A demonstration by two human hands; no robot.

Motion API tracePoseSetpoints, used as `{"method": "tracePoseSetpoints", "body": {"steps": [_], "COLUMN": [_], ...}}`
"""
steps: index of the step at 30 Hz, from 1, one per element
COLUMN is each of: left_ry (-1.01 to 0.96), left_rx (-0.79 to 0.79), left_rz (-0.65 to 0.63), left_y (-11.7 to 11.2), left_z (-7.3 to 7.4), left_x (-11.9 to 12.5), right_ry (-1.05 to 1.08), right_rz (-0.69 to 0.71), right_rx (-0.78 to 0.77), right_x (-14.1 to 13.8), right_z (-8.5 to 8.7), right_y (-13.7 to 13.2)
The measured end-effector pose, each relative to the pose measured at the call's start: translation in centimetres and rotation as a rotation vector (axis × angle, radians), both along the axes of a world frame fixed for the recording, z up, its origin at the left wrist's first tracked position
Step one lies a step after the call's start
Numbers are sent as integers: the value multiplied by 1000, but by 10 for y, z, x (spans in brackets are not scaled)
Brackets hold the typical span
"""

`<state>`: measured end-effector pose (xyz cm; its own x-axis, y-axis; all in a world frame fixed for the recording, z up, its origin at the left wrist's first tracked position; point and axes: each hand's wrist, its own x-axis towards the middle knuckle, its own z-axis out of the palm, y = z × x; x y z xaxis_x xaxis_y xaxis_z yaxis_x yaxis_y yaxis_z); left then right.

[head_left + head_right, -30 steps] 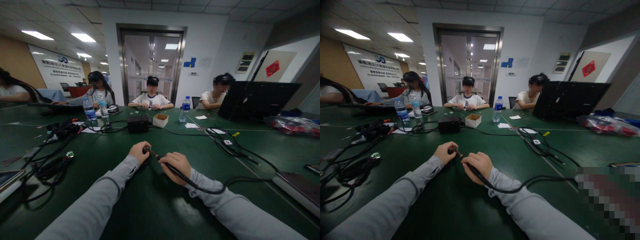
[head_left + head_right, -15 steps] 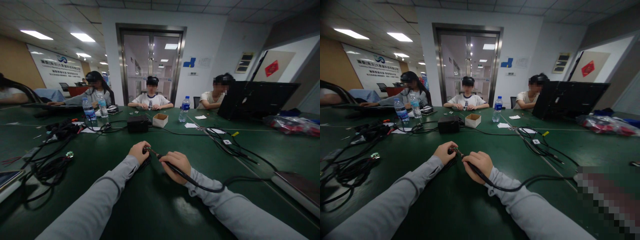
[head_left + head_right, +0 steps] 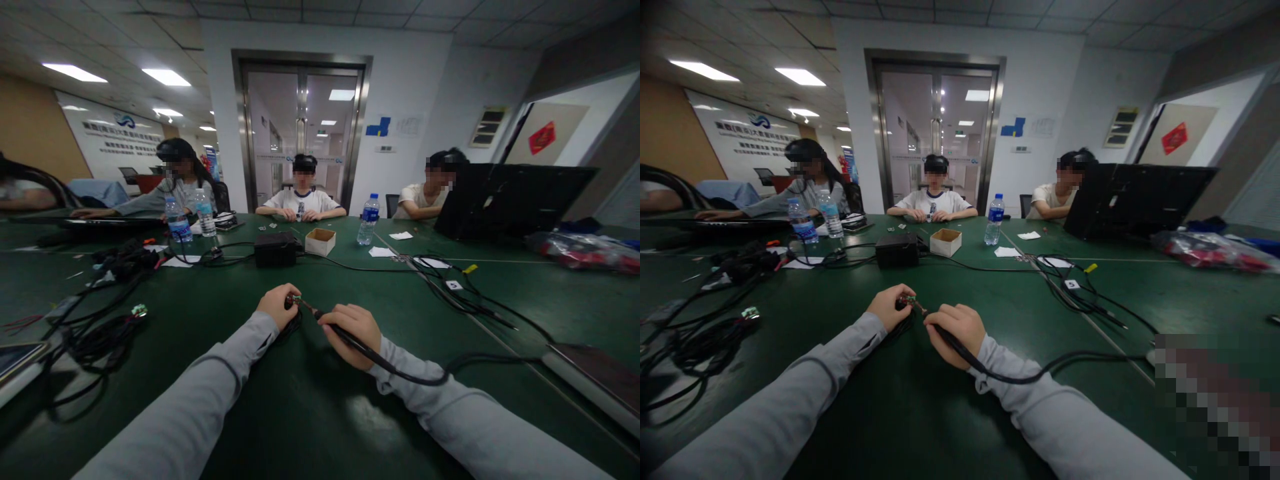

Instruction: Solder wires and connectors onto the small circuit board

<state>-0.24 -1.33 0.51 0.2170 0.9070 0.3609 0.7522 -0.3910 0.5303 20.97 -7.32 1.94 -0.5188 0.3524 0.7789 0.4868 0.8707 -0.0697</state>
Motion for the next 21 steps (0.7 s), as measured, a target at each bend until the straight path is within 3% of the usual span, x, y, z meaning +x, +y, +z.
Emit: {"method": "tracePoseSetpoints", "body": {"steps": [21], "left_ry": [20], "left_rx": [12], "left_rz": [-5], "left_y": [0], "left_z": [0], "left_x": [-1], "right_ry": [-65], "right_rz": [25], "right_rx": [-12], "right_x": [-1], "right_z": [-2], "right_y": [1]}}
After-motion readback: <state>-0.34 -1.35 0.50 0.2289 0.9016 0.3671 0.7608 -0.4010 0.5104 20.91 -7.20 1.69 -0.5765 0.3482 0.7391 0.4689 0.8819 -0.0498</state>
